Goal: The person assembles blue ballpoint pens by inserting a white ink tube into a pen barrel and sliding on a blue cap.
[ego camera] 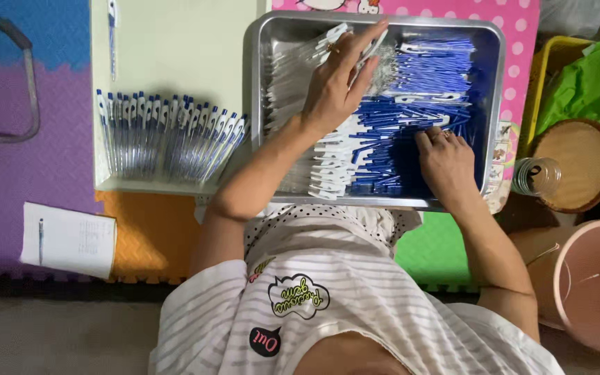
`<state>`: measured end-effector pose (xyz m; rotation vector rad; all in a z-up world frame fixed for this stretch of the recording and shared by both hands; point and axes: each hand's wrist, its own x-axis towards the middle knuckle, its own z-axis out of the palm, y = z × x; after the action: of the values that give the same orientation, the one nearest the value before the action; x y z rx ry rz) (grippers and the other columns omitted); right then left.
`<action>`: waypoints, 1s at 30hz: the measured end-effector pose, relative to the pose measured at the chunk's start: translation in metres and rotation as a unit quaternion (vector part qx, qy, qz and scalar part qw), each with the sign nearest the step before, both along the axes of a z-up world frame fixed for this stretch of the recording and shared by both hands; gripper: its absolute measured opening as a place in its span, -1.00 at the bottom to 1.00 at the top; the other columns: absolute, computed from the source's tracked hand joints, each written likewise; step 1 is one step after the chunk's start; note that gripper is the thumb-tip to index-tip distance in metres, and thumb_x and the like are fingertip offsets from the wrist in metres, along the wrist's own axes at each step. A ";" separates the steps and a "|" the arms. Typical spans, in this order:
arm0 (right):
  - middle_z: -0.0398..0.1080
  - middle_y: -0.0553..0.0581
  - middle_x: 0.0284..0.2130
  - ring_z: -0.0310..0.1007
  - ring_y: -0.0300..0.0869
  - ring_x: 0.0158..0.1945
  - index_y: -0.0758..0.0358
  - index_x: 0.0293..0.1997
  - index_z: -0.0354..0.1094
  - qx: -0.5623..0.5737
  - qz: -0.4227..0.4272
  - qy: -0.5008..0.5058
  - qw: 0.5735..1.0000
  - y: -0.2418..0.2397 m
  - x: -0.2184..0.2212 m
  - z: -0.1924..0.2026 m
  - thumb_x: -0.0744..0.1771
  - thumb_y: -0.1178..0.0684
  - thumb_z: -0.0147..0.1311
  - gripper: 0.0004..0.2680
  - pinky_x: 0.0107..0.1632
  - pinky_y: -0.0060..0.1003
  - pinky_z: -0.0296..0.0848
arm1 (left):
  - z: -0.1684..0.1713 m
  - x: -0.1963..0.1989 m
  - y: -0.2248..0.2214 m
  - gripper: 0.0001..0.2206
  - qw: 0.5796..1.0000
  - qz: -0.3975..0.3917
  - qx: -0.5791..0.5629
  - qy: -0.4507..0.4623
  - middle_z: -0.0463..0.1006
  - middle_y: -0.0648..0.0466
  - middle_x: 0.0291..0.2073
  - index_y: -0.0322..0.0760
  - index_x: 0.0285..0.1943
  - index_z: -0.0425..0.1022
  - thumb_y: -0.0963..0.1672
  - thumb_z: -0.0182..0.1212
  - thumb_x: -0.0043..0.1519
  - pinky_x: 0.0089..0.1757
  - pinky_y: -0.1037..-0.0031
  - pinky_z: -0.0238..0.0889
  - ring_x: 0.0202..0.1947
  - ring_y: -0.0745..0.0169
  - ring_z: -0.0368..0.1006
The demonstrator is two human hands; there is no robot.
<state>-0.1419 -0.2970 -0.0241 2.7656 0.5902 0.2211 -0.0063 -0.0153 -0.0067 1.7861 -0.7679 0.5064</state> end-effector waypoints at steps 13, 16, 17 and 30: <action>0.56 0.07 -0.23 0.58 0.03 -0.17 0.04 -0.07 0.49 0.145 -0.024 0.062 0.987 -0.008 0.004 0.036 0.35 0.03 0.19 -0.90 -0.14 -0.09 0.47 | 0.005 0.000 0.004 -0.62 0.999 0.006 -0.023 0.029 0.46 0.08 0.01 0.12 0.55 0.14 -0.13 0.10 0.61 -0.26 0.44 0.32 -0.21 0.24 0.42; 0.56 0.13 -0.05 0.57 -0.01 -0.09 0.27 0.12 0.33 0.407 -0.062 0.215 0.886 0.011 0.012 0.092 0.44 0.25 0.12 -0.85 -0.07 -0.12 0.40 | 0.010 0.002 0.004 -0.65 0.999 -0.005 -0.040 0.012 0.50 0.05 0.04 0.06 0.53 0.18 -0.14 0.10 0.60 -0.26 0.43 0.31 -0.18 0.23 0.47; 0.49 0.27 -0.01 0.58 0.05 -0.03 0.28 0.11 0.18 0.573 -0.030 0.281 0.769 0.018 0.017 0.103 0.47 0.28 -0.03 -0.89 0.05 -0.10 0.55 | 0.010 0.002 0.004 -0.61 0.998 -0.022 -0.046 0.024 0.50 0.08 0.08 0.10 0.58 0.14 -0.15 0.09 0.62 -0.29 0.47 0.23 -0.31 0.32 0.36; 0.44 0.38 -0.01 0.60 -0.03 0.00 0.29 0.13 0.08 0.760 0.133 0.300 0.561 0.097 0.085 0.129 0.49 0.33 -0.03 -0.85 0.20 -0.15 0.68 | 0.018 -0.015 0.010 -0.51 0.982 -0.045 -0.123 0.138 0.36 0.20 -0.20 0.14 0.70 0.08 -0.15 0.15 0.64 -0.28 0.56 0.02 -0.39 0.45 0.14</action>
<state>-0.0571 -0.2005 0.1053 4.4516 1.5745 -0.4771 -0.0213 -0.0055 0.0117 1.5431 -0.5630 0.2716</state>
